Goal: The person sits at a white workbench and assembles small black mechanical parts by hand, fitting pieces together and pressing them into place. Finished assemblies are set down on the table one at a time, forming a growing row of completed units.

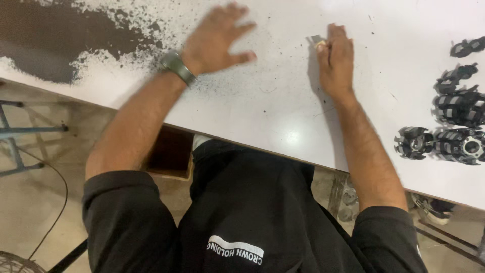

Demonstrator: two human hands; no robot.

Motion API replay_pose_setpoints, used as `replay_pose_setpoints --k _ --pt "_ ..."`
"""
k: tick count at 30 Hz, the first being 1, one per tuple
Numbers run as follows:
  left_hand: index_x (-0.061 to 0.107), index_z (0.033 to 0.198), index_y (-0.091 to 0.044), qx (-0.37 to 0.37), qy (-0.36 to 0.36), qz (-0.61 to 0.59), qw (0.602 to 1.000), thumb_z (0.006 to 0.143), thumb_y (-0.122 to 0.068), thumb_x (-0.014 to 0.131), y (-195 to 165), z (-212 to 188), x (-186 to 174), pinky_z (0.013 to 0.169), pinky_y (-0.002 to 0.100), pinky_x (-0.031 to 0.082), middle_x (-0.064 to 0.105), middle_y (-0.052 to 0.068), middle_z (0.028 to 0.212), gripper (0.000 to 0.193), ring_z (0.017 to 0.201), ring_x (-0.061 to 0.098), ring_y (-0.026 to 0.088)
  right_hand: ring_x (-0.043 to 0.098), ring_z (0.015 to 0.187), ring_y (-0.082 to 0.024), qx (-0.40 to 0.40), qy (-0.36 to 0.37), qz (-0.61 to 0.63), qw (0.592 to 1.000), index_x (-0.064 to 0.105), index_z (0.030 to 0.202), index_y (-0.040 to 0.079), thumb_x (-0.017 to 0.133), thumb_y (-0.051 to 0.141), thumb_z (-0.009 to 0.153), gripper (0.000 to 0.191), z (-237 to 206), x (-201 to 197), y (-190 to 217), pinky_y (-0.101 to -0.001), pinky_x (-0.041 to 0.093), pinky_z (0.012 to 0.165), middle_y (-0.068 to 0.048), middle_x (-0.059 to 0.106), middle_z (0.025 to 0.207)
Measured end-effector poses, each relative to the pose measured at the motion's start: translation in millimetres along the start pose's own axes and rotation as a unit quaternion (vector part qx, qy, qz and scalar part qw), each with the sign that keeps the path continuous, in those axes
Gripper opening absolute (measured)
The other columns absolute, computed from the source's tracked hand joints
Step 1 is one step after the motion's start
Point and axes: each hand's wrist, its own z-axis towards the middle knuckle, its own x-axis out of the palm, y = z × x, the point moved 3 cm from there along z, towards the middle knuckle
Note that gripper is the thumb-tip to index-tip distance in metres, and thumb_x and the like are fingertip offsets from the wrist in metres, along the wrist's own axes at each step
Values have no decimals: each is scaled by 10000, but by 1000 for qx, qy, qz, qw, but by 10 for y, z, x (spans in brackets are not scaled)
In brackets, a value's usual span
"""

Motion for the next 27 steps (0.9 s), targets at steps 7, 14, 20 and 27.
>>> replay_pose_setpoints --k 7,14,20,27 --pt "510 1486 -95 55 -31 -36 997 887 -487 694 -371 -1681 561 1243 496 223 372 146 1630 739 1525 293 326 261 1552 -440 -97 86 39 991 525 1362 -7 578 159 1077 334 -794 671 810 -585 140 1270 -265 386 1623" --pt "553 1481 -232 -472 193 -239 826 878 -332 759 -273 -3398 986 1023 428 542 716 264 1279 645 1194 690 376 373 1542 -400 -305 339 295 839 529 1087 94 628 200 1059 148 -1923 981 1286 -601 174 1312 -179 532 1489" --pt "634 1361 -84 -77 -162 -255 950 862 -324 799 -324 -2662 551 1072 417 539 669 118 1369 578 1267 655 290 498 1435 -424 -1 -35 -8 999 542 1252 -32 575 102 1179 157 -1405 -143 -563 -515 416 1197 -250 528 1530" --pt "512 1452 -80 -10 -1 5 1000 901 -567 679 -700 -877 662 1160 628 202 345 217 1587 755 1459 286 417 541 1086 -379 57 7 -1 998 514 1388 -57 509 176 1086 382 -1250 54 -510 -548 393 1052 -250 547 1210"
